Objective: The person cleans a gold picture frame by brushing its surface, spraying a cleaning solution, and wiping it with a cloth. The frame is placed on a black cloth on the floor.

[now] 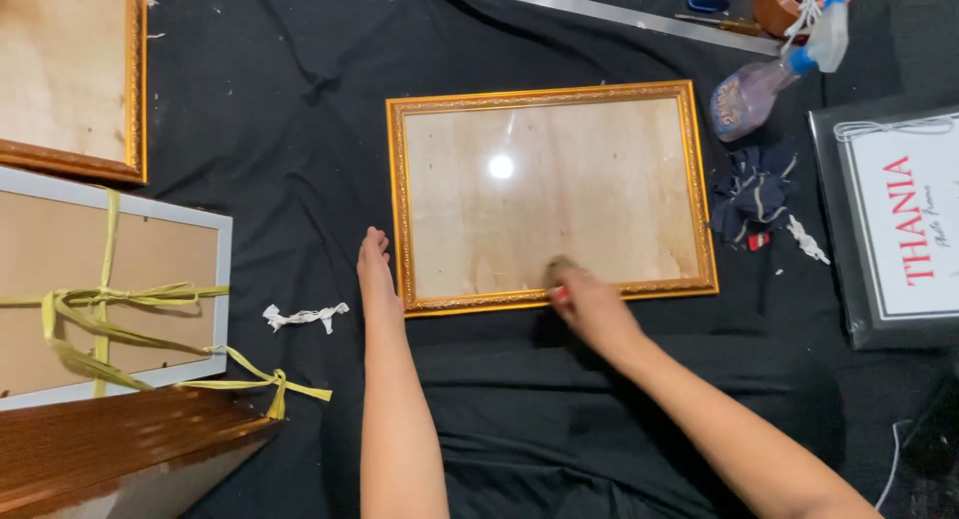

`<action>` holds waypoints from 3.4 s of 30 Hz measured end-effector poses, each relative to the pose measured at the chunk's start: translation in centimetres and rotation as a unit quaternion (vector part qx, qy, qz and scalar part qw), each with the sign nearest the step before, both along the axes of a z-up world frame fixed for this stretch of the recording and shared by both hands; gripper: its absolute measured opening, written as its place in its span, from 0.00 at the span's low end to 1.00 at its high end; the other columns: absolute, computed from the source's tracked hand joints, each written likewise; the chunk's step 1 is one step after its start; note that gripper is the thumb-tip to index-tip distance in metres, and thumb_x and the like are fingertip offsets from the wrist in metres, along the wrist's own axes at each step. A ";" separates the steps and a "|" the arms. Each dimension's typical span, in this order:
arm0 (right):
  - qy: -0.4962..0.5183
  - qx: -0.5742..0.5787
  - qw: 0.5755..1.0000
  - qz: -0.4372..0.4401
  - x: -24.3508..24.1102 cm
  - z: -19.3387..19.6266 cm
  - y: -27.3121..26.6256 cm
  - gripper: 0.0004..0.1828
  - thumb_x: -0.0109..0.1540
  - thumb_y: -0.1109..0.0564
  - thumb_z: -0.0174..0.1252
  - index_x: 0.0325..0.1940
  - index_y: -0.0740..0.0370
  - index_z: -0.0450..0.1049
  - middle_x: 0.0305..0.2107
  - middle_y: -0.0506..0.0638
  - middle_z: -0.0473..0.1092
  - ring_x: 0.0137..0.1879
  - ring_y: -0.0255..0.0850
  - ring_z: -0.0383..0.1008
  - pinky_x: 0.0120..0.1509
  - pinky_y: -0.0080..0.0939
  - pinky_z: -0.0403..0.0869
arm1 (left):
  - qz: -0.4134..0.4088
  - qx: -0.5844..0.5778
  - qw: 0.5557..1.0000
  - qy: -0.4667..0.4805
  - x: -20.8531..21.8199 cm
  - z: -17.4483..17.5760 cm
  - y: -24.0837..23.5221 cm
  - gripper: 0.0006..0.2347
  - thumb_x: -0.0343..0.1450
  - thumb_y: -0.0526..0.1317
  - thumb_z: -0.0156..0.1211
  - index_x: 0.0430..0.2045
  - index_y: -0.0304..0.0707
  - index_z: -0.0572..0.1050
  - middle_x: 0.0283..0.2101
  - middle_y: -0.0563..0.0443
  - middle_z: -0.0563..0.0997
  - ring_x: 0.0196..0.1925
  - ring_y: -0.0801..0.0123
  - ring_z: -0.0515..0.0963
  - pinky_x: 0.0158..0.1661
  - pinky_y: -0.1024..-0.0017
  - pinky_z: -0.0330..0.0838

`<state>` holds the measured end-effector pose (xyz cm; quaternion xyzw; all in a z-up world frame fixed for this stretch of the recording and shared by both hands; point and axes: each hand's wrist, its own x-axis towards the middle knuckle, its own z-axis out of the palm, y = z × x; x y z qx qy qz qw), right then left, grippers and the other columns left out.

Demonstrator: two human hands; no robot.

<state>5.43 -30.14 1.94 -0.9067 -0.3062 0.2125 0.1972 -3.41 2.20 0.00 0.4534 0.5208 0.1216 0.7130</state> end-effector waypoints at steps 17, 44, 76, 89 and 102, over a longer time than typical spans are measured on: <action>0.040 0.170 0.975 0.139 16.0 -1.0 30.6 0.16 0.63 0.42 0.64 0.43 0.50 0.67 0.27 0.48 0.78 0.43 0.53 0.81 0.54 0.54 0.75 | 0.009 0.058 0.992 0.107 1.0 -3.1 1.2 0.24 0.72 0.55 0.58 0.60 0.44 0.71 0.67 0.46 0.69 0.73 0.54 0.61 0.71 0.59 0.54; 0.072 0.110 0.981 0.140 19.1 2.2 18.6 0.15 0.66 0.43 0.60 0.45 0.55 0.70 0.33 0.58 0.79 0.47 0.60 0.80 0.54 0.60 0.75 | -0.379 0.144 0.876 0.261 2.4 3.2 -1.4 0.34 0.77 0.62 0.31 0.75 0.40 0.41 0.79 0.44 0.38 0.80 0.53 0.35 0.72 0.41 0.35; -0.143 0.143 0.979 0.034 28.7 0.0 8.8 0.09 0.66 0.53 0.65 0.44 0.45 0.70 0.33 0.38 0.73 0.47 0.40 0.78 0.55 0.41 0.74 | -0.375 0.180 0.877 0.243 2.4 2.9 -1.7 0.37 0.77 0.62 0.37 0.74 0.33 0.40 0.78 0.35 0.37 0.79 0.44 0.34 0.70 0.35 0.34; 0.184 -0.040 0.970 0.154 12.8 7.0 -7.0 0.16 0.63 0.50 0.58 0.54 0.51 0.74 0.40 0.60 0.80 0.51 0.61 0.79 0.57 0.63 0.76 | -0.369 0.185 0.877 0.246 2.2 1.7 -1.2 0.36 0.78 0.61 0.36 0.74 0.34 0.42 0.78 0.36 0.38 0.79 0.46 0.35 0.70 0.37 0.35; -0.155 0.144 0.976 -0.043 33.4 -1.9 0.2 0.11 0.65 0.46 0.67 0.48 0.40 0.73 0.37 0.37 0.75 0.52 0.40 0.78 0.60 0.42 0.72 | -0.387 0.201 0.863 0.256 2.2 2.3 -1.5 0.38 0.77 0.63 0.36 0.74 0.32 0.41 0.78 0.35 0.37 0.79 0.44 0.35 0.70 0.36 0.36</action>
